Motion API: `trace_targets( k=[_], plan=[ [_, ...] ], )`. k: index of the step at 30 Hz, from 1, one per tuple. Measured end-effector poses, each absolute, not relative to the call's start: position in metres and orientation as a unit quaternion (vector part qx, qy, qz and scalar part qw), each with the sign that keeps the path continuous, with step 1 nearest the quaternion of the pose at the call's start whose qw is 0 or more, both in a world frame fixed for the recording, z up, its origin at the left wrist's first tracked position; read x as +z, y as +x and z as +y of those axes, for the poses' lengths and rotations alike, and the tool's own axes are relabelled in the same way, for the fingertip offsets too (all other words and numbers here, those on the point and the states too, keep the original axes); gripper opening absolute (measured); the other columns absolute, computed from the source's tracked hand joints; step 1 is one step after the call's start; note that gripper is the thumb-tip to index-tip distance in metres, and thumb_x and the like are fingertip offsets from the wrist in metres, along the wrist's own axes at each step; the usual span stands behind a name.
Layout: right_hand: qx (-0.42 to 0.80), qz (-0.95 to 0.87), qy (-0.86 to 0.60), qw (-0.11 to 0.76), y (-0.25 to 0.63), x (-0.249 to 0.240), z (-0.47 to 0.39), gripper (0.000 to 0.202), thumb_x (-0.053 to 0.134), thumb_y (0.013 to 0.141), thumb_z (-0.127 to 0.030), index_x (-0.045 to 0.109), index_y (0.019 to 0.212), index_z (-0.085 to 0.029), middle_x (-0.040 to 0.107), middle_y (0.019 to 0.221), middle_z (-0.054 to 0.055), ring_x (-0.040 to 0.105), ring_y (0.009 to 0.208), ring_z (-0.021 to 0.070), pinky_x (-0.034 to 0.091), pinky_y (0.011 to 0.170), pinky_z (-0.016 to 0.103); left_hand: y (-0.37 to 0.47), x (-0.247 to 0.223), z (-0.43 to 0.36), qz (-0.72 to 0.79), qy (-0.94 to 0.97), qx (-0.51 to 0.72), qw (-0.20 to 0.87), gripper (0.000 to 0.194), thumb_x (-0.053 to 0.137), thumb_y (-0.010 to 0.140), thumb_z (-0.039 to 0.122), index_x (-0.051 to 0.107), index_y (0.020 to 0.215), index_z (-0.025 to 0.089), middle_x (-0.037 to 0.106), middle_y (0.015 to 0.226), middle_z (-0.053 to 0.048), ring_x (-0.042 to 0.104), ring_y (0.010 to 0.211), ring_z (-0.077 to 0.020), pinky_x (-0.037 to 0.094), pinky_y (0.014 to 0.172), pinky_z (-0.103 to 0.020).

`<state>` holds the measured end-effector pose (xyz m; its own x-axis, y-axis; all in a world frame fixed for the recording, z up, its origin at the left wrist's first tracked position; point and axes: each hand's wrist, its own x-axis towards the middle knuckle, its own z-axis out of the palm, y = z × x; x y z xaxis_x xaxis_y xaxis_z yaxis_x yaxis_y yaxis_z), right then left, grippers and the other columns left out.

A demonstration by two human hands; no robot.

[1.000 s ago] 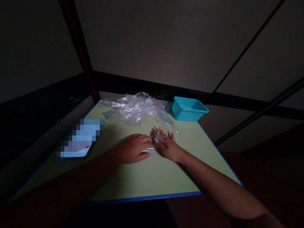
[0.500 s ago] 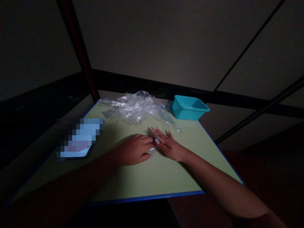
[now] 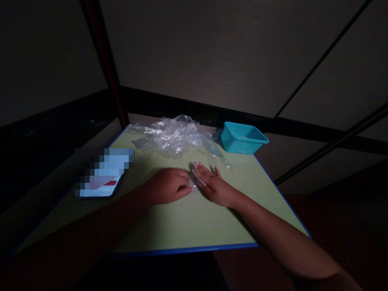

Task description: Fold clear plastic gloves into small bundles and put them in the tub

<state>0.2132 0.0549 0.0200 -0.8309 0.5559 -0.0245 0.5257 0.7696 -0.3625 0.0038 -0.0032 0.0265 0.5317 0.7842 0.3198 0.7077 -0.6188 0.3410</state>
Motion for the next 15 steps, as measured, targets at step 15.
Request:
trace_targets(
  k=[15],
  plan=[
    [0.144,-0.947,-0.288,0.002,0.207,0.018,0.05,0.069,0.037,0.091,-0.027,0.001,0.149,-0.018,0.007,0.155,0.012,0.003,0.143,0.0241,-0.001,0.105,0.065,0.009,0.009,0.016,0.521,0.614,0.467,0.366,0.021,0.052,0.08,0.04,0.046,0.085,0.02,0.057,0.076,0.0,0.059,0.072,-0.0165,0.048,0.06,-0.028]
  ],
)
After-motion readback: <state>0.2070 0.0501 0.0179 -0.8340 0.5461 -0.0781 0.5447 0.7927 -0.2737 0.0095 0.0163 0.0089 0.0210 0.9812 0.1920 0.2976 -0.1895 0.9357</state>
